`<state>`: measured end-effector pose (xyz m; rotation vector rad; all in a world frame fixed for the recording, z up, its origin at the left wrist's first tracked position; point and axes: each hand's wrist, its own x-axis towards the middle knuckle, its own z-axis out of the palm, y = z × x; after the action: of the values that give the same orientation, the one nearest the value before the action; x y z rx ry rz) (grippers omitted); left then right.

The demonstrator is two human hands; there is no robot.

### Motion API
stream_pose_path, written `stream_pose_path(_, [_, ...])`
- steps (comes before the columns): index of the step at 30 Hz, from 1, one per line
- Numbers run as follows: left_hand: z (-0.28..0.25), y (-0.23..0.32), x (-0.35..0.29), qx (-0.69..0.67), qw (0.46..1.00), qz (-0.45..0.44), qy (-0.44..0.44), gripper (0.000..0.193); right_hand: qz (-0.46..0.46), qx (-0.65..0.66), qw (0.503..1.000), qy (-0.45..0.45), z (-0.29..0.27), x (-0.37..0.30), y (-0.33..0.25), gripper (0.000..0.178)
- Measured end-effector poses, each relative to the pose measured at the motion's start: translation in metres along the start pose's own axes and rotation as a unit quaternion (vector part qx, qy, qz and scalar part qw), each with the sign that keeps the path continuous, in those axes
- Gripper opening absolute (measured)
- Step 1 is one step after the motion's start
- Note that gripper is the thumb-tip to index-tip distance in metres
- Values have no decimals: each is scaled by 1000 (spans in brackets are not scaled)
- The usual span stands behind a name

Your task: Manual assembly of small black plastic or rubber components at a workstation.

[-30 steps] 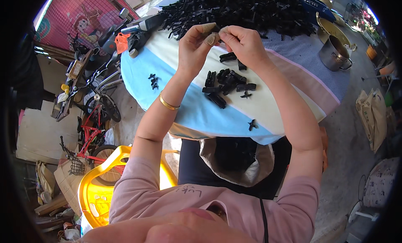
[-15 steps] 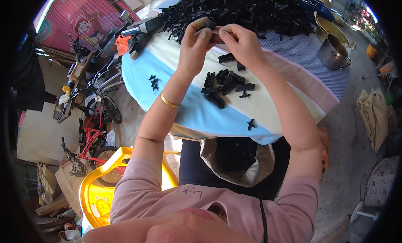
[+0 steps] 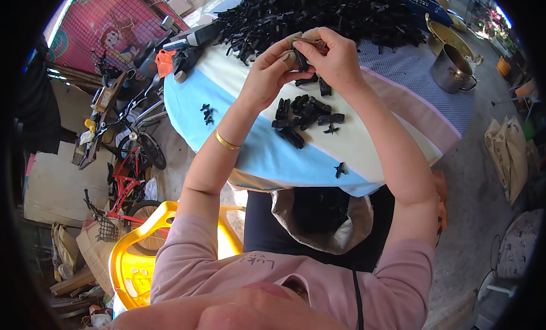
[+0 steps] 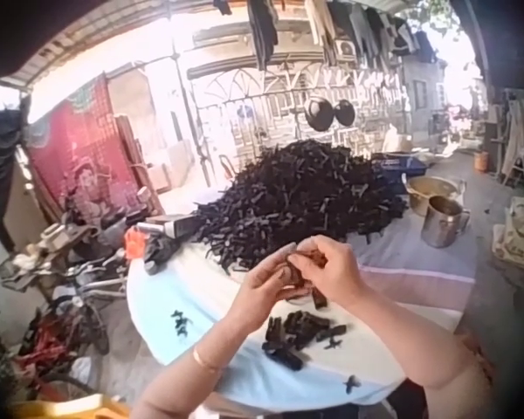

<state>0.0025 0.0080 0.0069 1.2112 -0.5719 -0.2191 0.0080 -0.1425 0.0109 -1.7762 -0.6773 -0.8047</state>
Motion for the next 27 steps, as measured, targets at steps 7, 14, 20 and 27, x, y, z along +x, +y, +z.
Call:
stream_pose_path(7, [-4, -9, 1, 26, 997, 55, 37, 34, 150, 84, 983, -64, 1, 1, 4, 17])
stream_pose_path(14, [-8, -2, 3, 36, 991, 97, 83, 30, 253, 161, 941, -155, -8, 5, -3, 24])
stream_pose_path(20, [-7, 0, 2, 92, 987, 106, 84, 29, 213, 127, 960, -126, -3, 3, -7, 22])
stream_pose_path(27, [-9, -10, 1, 127, 969, 183, 104, 23, 222, 108, 964, -102, 6, -3, -10, 21])
